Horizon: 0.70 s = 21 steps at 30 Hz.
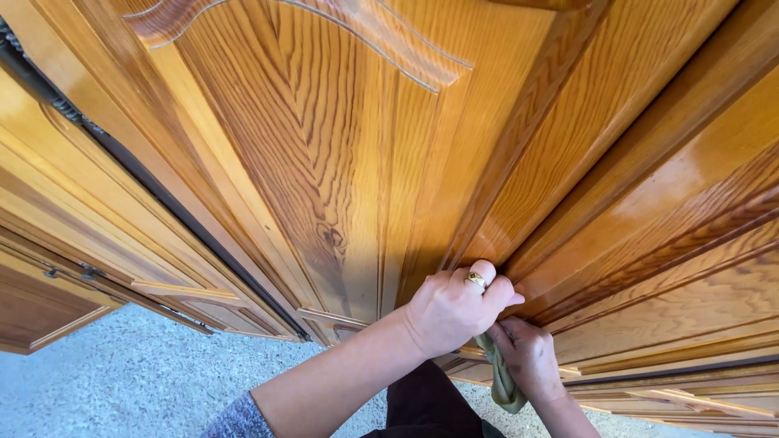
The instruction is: The person wipes down items in a cluttered garage with a green cloth, including a folded chair stack, cardboard boxes, and wooden cabinet doors. They move plastic bags and a pink cloth aside, reposition boxes, and wipe the floral table surface, shifting bags to clean underneath.
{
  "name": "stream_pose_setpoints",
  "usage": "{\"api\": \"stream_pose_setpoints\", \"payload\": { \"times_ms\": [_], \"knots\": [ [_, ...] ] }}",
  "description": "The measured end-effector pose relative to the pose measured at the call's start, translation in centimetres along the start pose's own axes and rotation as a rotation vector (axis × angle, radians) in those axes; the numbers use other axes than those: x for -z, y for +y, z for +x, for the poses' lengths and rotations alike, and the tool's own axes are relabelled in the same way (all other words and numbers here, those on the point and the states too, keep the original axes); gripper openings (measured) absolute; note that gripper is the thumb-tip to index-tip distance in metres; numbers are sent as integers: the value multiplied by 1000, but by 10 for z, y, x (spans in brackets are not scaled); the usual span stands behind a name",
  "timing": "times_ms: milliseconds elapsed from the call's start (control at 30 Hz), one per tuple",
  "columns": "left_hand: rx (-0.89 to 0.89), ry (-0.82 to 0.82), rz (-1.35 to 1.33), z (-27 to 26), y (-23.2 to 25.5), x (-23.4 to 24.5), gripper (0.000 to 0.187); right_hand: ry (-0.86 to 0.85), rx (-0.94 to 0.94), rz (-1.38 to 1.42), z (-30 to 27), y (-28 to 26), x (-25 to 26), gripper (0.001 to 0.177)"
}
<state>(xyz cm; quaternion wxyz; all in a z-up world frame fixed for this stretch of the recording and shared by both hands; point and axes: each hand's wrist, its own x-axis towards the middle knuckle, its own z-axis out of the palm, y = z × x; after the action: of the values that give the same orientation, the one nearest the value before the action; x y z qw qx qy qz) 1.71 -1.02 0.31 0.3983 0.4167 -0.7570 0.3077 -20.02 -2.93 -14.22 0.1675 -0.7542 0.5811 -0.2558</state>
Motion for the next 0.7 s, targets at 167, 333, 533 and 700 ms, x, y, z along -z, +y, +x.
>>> {"api": "stream_pose_setpoints", "payload": {
  "times_ms": [167, 333, 533, 700],
  "knots": [
    [8, -3, -92, 2, -3, 6, 41, 93, 112, 32, -6, -9, 2, 33],
    [-45, -15, -118, 7, -10, 9, 44, 112, 92, -5, -3, 5, -7, 30],
    [-46, -11, -72, 3, -7, 4, 43, -40, -129, 21, -5, -8, 1, 30],
    [-35, -9, -79, 5, -6, 6, 45, 74, 54, -85, -10, 6, -15, 30]
  ]
}}
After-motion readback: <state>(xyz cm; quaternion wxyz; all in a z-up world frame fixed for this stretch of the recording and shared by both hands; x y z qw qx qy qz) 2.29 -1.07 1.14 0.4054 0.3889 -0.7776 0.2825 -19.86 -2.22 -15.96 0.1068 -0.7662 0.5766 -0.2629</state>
